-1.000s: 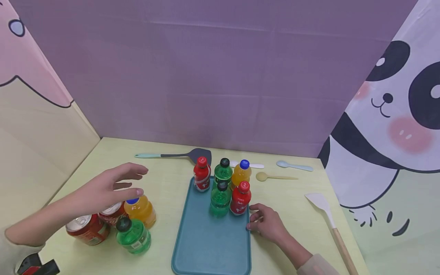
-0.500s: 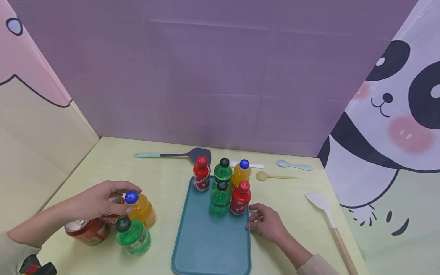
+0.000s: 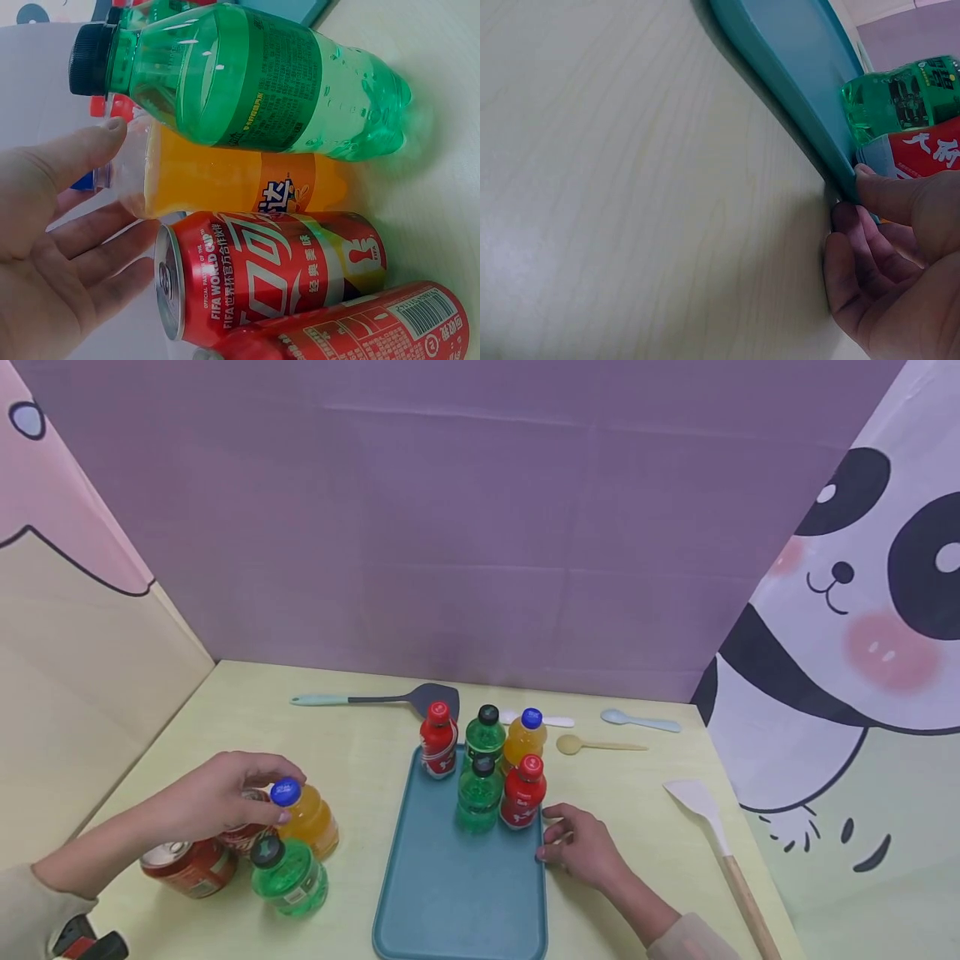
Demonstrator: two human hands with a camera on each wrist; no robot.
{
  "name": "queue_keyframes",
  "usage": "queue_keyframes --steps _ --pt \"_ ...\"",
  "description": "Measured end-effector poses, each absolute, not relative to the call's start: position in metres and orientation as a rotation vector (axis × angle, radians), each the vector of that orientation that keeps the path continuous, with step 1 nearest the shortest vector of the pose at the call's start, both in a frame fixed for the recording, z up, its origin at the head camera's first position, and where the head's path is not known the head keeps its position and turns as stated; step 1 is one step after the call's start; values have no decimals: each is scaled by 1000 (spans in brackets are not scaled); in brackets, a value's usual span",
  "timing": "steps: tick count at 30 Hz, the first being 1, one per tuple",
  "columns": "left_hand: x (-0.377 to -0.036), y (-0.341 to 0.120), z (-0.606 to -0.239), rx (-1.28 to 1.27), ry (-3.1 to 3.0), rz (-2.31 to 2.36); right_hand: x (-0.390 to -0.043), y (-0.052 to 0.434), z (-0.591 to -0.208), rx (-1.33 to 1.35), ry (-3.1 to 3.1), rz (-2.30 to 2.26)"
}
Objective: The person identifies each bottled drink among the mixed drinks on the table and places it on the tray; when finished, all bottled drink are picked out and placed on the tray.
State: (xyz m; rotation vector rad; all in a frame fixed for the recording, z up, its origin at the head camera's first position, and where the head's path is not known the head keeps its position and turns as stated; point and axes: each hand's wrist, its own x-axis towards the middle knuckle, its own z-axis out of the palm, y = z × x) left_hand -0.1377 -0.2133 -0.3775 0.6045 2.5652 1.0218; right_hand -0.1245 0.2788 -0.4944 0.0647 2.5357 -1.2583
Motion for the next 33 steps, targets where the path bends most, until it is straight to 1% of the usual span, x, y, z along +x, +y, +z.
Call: queue_keyframes --steps 3,10,18,27,33 --pt "-136 -211 -376 596 2587 1012 -125 279 -494 68 2534 -1255" --pt "-138 -208 -369 665 2635 999 -126 279 -495 69 2533 -1252" --pt "-148 -196 -345 692 2622 1065 -125 279 -494 69 2530 -1257" --pt "-164 -152 -321 783 2592 1114 -125 279 -494 86 2525 -1257" --pt "-175 -115 -325 789 2501 1107 -125 279 -495 108 2527 -1254"
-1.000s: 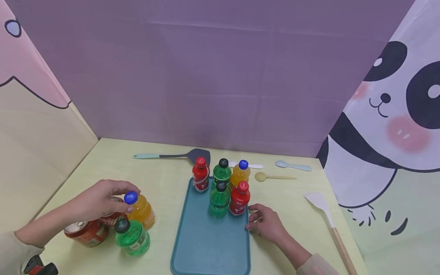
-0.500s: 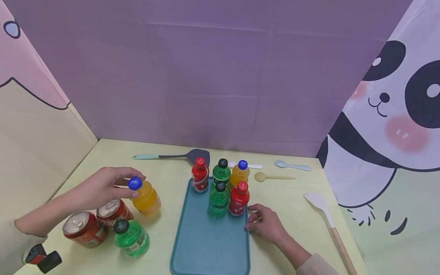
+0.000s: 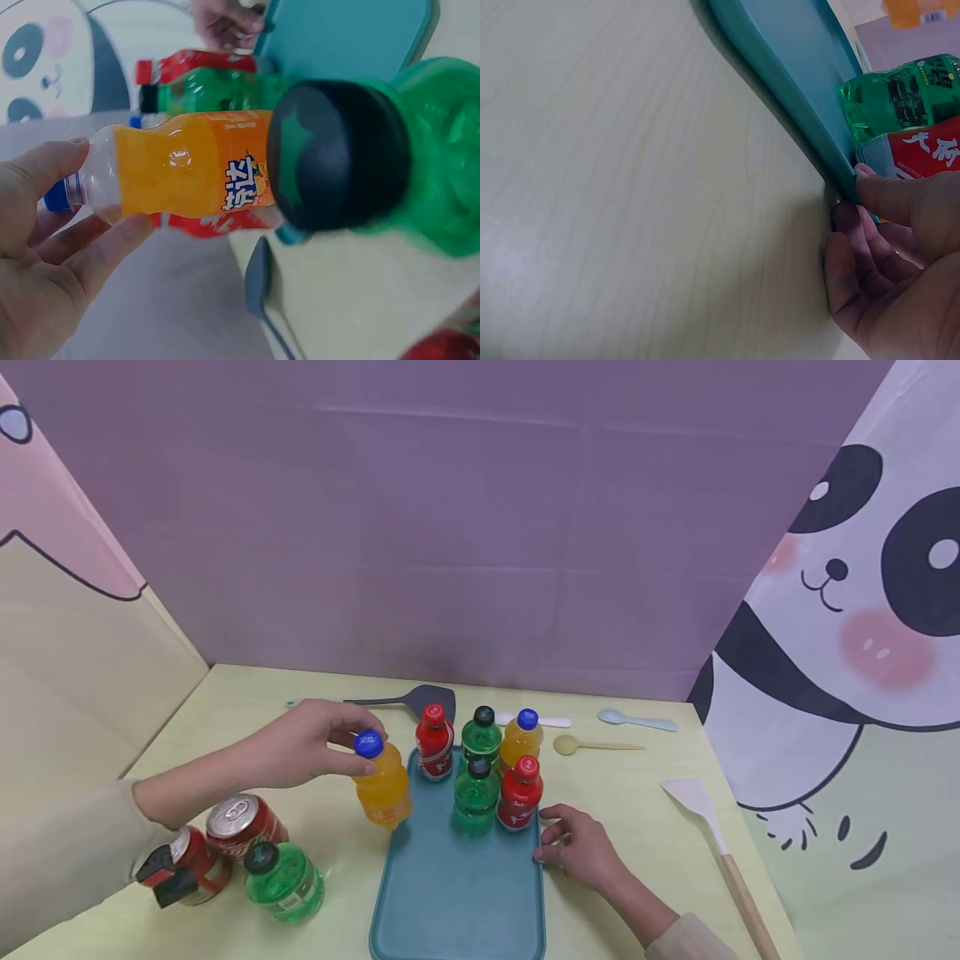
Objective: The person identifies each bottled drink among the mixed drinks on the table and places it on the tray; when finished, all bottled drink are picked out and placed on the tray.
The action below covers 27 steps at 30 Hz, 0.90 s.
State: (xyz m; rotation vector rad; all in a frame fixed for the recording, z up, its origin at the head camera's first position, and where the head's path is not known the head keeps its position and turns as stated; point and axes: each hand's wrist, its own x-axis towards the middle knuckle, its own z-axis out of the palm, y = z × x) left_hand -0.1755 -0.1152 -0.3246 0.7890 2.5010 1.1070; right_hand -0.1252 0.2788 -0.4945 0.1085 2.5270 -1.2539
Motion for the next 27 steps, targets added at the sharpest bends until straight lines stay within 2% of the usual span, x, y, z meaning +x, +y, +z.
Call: queue_keyframes --steps 12,20,27 --pt "-192 -63 -350 749 2435 1069 -126 279 -495 111 2514 -1268" --pt "-198 -57 -361 650 2461 986 -126 277 -496 97 2499 -1280" --pt "-202 -63 -358 682 2363 953 -125 277 -493 117 2516 -1270"
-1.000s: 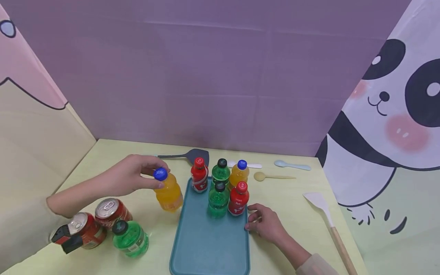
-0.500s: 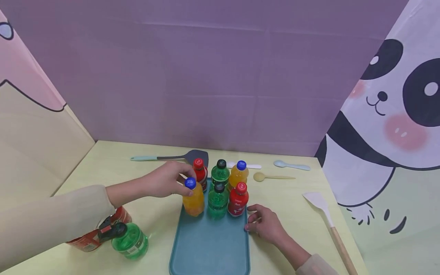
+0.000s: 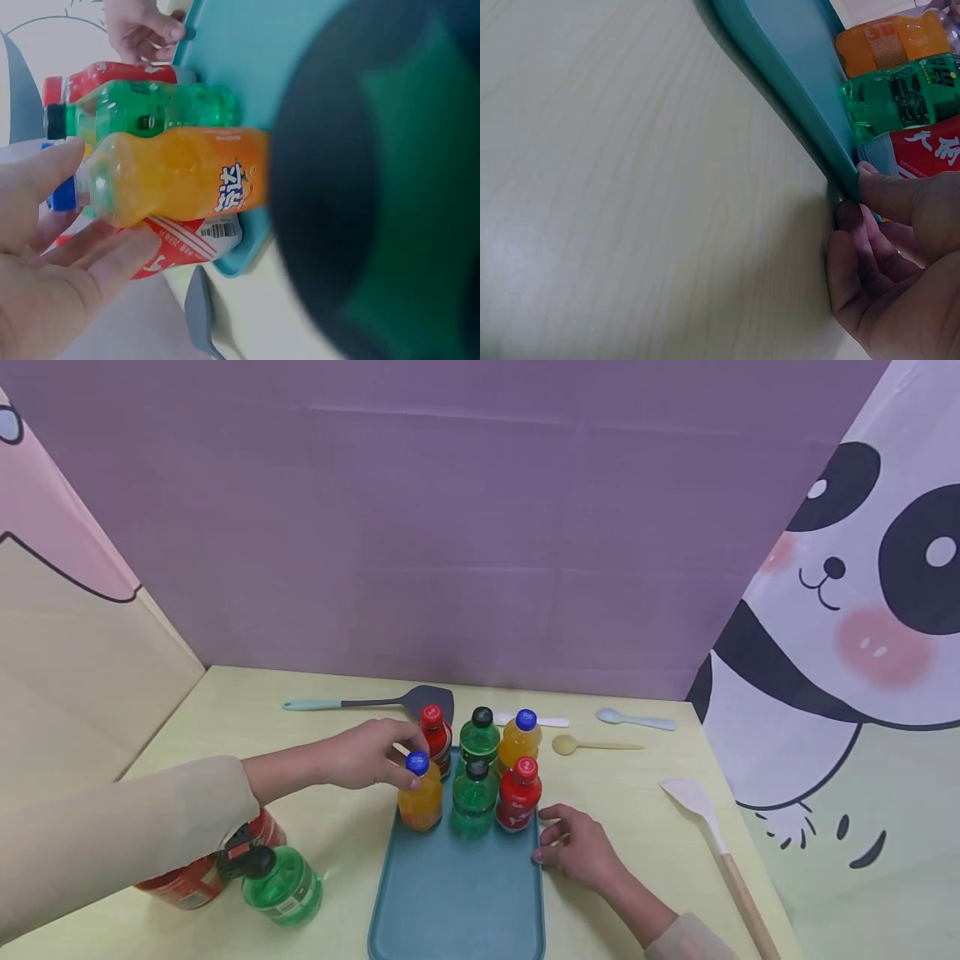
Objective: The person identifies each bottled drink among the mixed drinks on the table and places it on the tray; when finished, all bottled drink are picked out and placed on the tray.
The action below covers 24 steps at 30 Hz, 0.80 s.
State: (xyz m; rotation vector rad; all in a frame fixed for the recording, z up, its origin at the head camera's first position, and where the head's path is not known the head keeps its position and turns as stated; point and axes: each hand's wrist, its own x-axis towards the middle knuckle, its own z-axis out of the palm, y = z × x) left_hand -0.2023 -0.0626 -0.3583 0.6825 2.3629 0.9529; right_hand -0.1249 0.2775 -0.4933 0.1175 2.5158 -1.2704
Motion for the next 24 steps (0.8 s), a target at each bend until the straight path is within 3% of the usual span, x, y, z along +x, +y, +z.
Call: queue_keyframes --steps 12,18,24 --pt "-188 -79 -326 713 2431 939 -124 278 -492 93 2514 -1270" --pt "-165 -111 -311 744 2445 924 -125 276 -493 80 2524 -1268" --pt "-138 -150 -321 688 2366 996 -124 277 -493 94 2536 -1248"
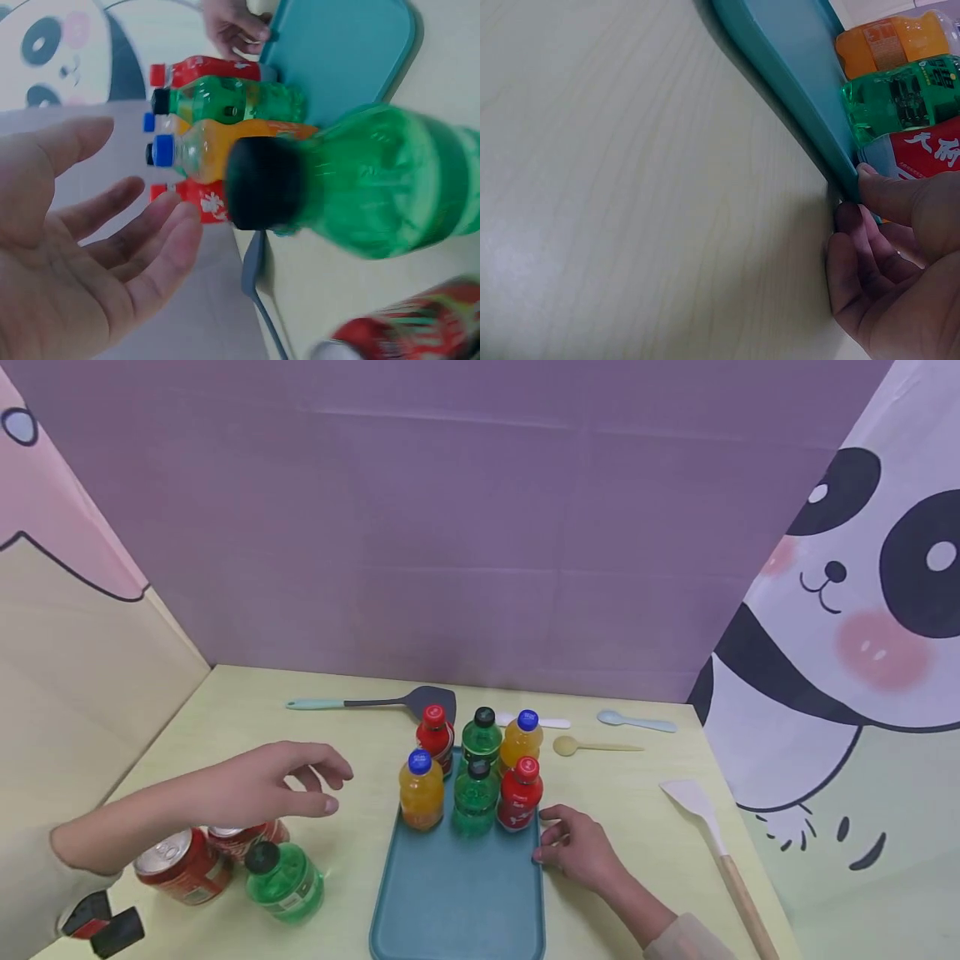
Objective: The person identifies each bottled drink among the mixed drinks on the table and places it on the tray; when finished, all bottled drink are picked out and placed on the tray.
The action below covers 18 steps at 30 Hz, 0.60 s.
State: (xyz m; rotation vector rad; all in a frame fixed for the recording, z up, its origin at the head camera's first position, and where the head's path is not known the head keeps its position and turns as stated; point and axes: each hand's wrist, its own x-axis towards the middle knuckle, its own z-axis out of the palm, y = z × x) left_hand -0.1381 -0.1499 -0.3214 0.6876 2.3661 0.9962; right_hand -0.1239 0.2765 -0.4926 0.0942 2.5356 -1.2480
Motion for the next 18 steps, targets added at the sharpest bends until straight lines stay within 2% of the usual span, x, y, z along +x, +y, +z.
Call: queue_keyframes --steps 10,18 --pt "-105 -199 -354 774 2117 1135 -124 276 -492 97 2538 -1244" --pt "-89 -209 -368 796 2354 1088 -122 276 -492 77 2542 -1253"
